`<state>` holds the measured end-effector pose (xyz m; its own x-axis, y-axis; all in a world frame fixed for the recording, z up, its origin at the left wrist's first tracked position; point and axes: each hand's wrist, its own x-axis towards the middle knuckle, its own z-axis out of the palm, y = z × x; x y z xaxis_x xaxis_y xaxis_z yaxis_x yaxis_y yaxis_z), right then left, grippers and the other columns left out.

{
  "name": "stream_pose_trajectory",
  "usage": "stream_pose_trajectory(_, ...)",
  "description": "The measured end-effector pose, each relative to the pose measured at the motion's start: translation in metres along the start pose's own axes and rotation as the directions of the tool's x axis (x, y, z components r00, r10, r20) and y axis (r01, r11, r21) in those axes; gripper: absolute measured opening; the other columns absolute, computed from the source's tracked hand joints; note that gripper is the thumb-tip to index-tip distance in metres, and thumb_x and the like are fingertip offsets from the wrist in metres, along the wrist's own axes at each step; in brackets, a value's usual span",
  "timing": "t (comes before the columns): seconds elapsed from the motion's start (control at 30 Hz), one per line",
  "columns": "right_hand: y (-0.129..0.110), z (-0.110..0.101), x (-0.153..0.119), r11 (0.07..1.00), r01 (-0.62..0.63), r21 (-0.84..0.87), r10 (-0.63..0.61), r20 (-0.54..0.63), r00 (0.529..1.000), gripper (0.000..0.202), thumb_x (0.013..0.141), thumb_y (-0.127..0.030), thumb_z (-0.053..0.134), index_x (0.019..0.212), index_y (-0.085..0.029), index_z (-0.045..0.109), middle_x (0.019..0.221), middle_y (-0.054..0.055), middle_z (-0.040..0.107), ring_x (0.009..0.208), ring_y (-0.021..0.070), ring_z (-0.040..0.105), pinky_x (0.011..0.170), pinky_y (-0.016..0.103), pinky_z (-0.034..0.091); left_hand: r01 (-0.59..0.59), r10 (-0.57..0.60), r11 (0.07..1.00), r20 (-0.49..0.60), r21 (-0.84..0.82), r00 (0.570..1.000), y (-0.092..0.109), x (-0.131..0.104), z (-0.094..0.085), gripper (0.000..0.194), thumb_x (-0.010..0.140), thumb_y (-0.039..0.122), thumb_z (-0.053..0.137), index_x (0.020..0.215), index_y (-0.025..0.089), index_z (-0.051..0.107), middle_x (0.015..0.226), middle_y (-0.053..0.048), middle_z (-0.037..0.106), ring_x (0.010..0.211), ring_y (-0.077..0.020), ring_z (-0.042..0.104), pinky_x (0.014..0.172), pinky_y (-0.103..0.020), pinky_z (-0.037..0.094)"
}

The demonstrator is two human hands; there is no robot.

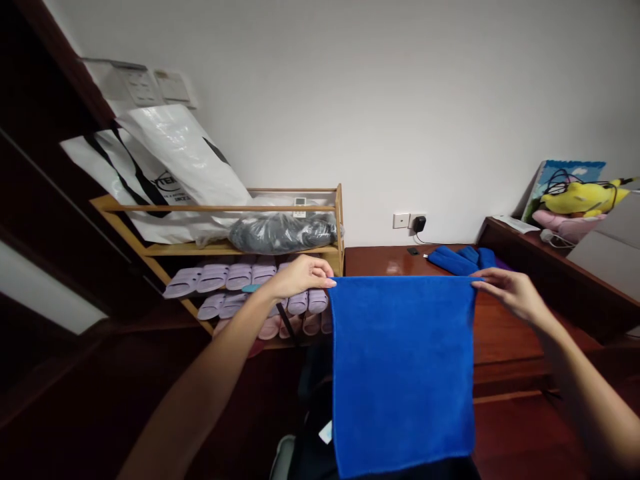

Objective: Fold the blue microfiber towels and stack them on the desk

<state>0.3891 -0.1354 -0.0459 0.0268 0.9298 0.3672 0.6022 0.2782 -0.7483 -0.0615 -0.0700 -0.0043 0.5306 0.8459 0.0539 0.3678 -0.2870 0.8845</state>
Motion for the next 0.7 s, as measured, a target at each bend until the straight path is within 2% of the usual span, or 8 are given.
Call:
stream_pose_trajectory(0.07, 0.023, 0.013, 0.013, 0.998, -0.01, -0.055, 0.011, 0.032, 0.999, 0.043, 0.069, -0.062, 0.064, 0.082, -0.022, 0.07, 0.085, 0.006, 0.072, 0.082, 0.0248, 0.065, 0.074, 0.033, 0.051, 0.028, -0.028, 1.0, 0.038, -0.01, 0.999, -0.026, 0.02, 0.006, 0.025, 0.059, 0.036, 0.079, 0.068, 0.017, 0.065, 0.065, -0.001, 0.066, 0.064, -0.0142, 0.061, 0.062, -0.023, 0.045)
stream_pose_trajectory(0.13, 0.047, 0.026, 0.028, 0.993, -0.057, -0.101, 0.06, 0.024, 0.998, 0.042, 0.068, -0.061, 0.063, 0.078, -0.021, 0.07, 0.08, 0.005, 0.072, 0.079, 0.0239, 0.065, 0.072, 0.032, 0.05, 0.076, -0.076, 0.997, -0.003, 0.005, 0.997, -0.05, 0.041, 0.014, 0.026, 0.057, 0.036, 0.079, 0.067, 0.016, 0.067, 0.068, -0.001, 0.067, 0.068, -0.0153, 0.062, 0.066, -0.025, 0.046)
stream_pose_trajectory(0.27, 0.086, 0.056, 0.059, 0.969, -0.176, -0.173, 0.163, -0.088, 0.983, 0.032, 0.059, -0.051, 0.067, 0.071, -0.021, 0.07, 0.075, 0.004, 0.07, 0.076, 0.0236, 0.065, 0.071, 0.032, 0.048, 0.177, -0.17, 0.981, -0.094, 0.077, 0.981, -0.091, 0.084, 0.031, 0.026, 0.06, 0.036, 0.078, 0.068, 0.014, 0.067, 0.069, -0.002, 0.067, 0.071, -0.0169, 0.061, 0.065, -0.026, 0.047)
stream_pose_trajectory(0.33, 0.101, 0.073, 0.071, 0.954, -0.235, -0.185, 0.212, -0.138, 0.967, 0.027, 0.059, -0.046, 0.067, 0.069, -0.021, 0.069, 0.069, 0.003, 0.069, 0.073, 0.0232, 0.065, 0.068, 0.032, 0.048, 0.263, -0.244, 0.957, -0.153, 0.119, 0.958, -0.108, 0.106, 0.042, 0.026, 0.07, 0.036, 0.074, 0.077, 0.012, 0.066, 0.078, -0.004, 0.067, 0.075, -0.0182, 0.062, 0.067, -0.029, 0.049)
stream_pose_trajectory(0.47, 0.129, 0.108, 0.085, 0.923, -0.356, -0.148, 0.333, -0.16, 0.929, 0.023, 0.067, -0.038, 0.059, 0.075, -0.019, 0.067, 0.056, 0.002, 0.066, 0.051, 0.0192, 0.064, 0.056, 0.029, 0.049, 0.429, -0.392, 0.889, -0.215, 0.16, 0.894, -0.136, 0.141, 0.063, 0.031, 0.089, 0.034, 0.057, 0.115, 0.016, 0.056, 0.116, -0.008, 0.058, 0.097, -0.0207, 0.06, 0.081, -0.041, 0.052)
stream_pose_trajectory(0.57, 0.148, 0.129, 0.093, 0.904, -0.418, -0.091, 0.406, -0.129, 0.905, 0.024, 0.072, -0.034, 0.053, 0.083, -0.017, 0.065, 0.059, 0.003, 0.069, 0.044, 0.0174, 0.063, 0.05, 0.027, 0.049, 0.519, -0.483, 0.842, -0.221, 0.146, 0.847, -0.153, 0.158, 0.075, 0.033, 0.09, 0.034, 0.056, 0.119, 0.017, 0.053, 0.119, -0.008, 0.056, 0.099, -0.0212, 0.059, 0.083, -0.042, 0.051)
stream_pose_trajectory(0.7, 0.17, 0.151, 0.105, 0.89, -0.453, -0.058, 0.447, -0.093, 0.89, 0.022, 0.074, -0.031, 0.051, 0.086, -0.017, 0.064, 0.072, 0.007, 0.072, 0.058, 0.019, 0.069, 0.054, 0.026, 0.052, 0.588, -0.556, 0.8, -0.218, 0.124, 0.802, -0.173, 0.174, 0.082, 0.034, 0.09, 0.034, 0.056, 0.119, 0.017, 0.053, 0.118, -0.008, 0.057, 0.098, -0.0209, 0.06, 0.082, -0.042, 0.052)
